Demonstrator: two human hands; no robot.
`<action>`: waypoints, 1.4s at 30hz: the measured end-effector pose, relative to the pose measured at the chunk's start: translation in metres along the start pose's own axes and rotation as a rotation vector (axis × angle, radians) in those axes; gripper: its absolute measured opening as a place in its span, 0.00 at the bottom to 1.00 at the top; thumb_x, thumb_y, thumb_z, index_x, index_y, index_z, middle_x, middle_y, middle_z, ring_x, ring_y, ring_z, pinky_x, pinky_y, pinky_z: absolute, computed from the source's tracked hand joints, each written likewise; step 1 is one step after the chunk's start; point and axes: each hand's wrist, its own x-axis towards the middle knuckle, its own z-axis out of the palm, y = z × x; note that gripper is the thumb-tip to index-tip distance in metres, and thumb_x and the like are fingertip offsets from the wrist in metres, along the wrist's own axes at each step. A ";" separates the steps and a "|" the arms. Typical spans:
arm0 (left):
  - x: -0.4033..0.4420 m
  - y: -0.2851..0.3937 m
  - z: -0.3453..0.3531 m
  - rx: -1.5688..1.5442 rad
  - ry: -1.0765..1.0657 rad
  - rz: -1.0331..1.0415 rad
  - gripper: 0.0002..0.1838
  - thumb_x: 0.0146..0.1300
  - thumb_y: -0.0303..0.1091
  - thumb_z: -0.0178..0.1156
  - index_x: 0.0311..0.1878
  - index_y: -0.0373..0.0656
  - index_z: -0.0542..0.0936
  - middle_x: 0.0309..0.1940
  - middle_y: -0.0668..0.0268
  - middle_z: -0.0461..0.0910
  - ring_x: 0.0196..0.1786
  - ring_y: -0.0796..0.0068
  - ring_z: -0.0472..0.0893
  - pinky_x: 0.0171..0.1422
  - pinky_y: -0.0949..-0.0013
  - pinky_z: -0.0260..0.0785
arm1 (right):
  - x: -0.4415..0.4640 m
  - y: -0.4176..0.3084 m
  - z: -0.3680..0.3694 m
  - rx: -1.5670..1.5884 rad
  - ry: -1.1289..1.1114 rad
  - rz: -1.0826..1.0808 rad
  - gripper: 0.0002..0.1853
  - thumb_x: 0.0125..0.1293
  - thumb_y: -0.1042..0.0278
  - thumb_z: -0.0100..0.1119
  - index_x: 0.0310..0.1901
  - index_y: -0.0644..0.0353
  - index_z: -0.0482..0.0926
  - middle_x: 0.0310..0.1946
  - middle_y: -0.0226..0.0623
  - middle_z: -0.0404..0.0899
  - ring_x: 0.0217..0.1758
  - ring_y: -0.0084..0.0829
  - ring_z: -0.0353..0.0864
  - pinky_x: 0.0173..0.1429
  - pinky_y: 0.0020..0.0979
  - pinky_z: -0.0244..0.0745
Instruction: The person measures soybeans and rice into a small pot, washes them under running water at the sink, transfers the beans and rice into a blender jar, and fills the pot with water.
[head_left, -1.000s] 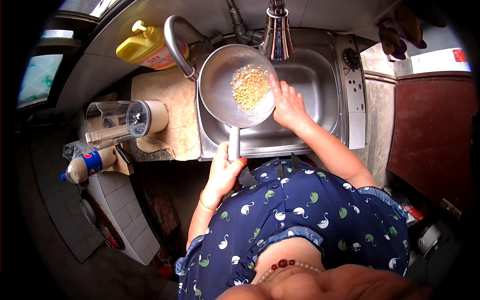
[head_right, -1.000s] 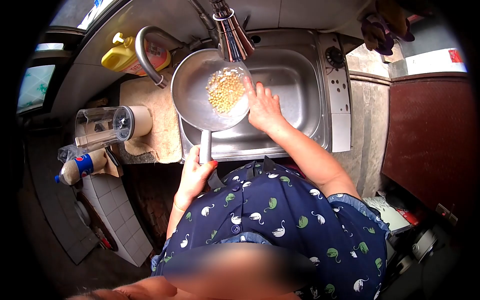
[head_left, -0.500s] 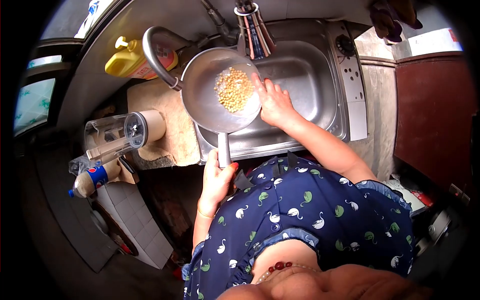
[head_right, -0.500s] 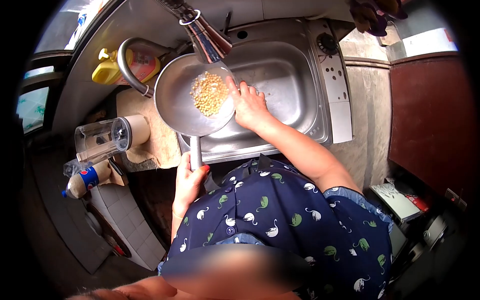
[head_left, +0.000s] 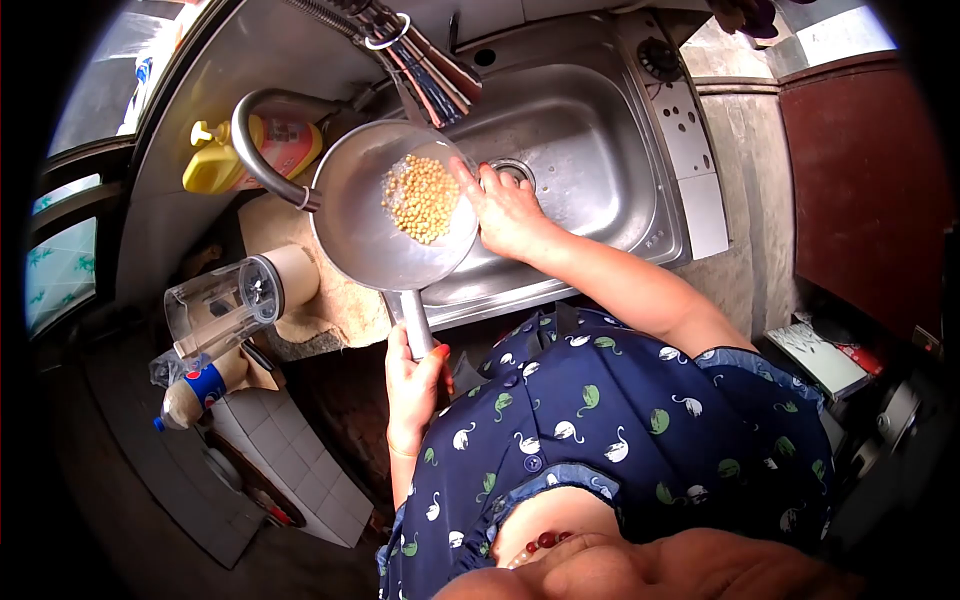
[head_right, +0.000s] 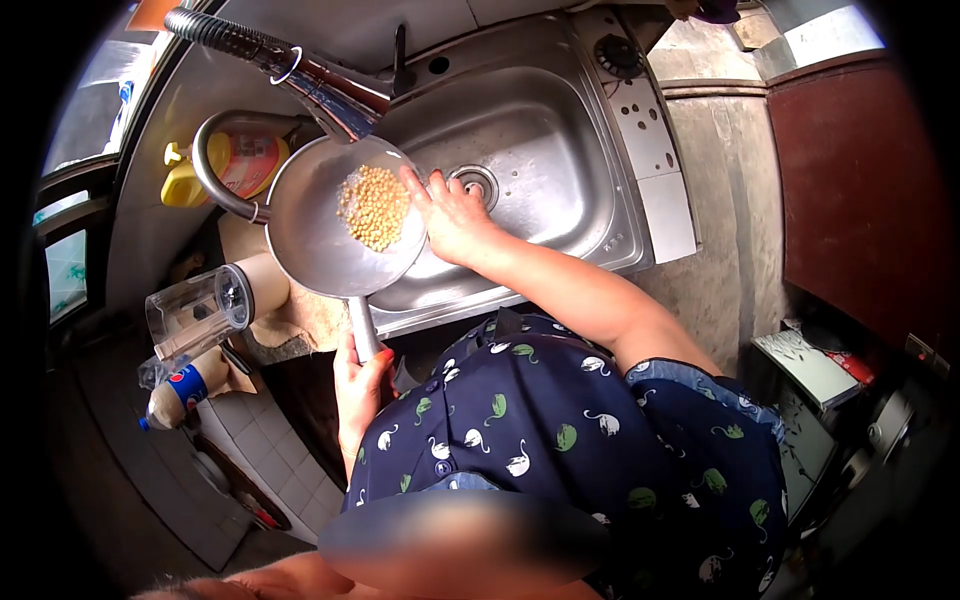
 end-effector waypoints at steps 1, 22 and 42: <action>-0.001 0.000 0.000 0.006 0.003 -0.001 0.17 0.60 0.23 0.57 0.51 0.39 0.66 0.23 0.68 0.73 0.17 0.80 0.71 0.19 0.75 0.65 | 0.000 0.000 0.000 -0.009 -0.003 -0.006 0.46 0.58 0.74 0.54 0.76 0.48 0.43 0.59 0.51 0.66 0.57 0.48 0.70 0.57 0.53 0.65; -0.007 0.002 -0.001 0.029 0.032 -0.007 0.20 0.61 0.23 0.58 0.55 0.40 0.65 0.25 0.68 0.73 0.18 0.81 0.71 0.20 0.75 0.65 | 0.002 -0.007 -0.001 0.022 -0.045 -0.001 0.49 0.56 0.76 0.55 0.76 0.47 0.40 0.63 0.56 0.62 0.58 0.52 0.70 0.58 0.54 0.67; -0.009 0.002 -0.003 0.038 0.032 0.022 0.20 0.60 0.22 0.58 0.54 0.39 0.65 0.23 0.68 0.73 0.18 0.81 0.71 0.21 0.76 0.65 | 0.005 -0.008 0.003 0.046 -0.033 -0.022 0.52 0.55 0.74 0.57 0.76 0.48 0.37 0.63 0.58 0.62 0.58 0.54 0.70 0.58 0.57 0.67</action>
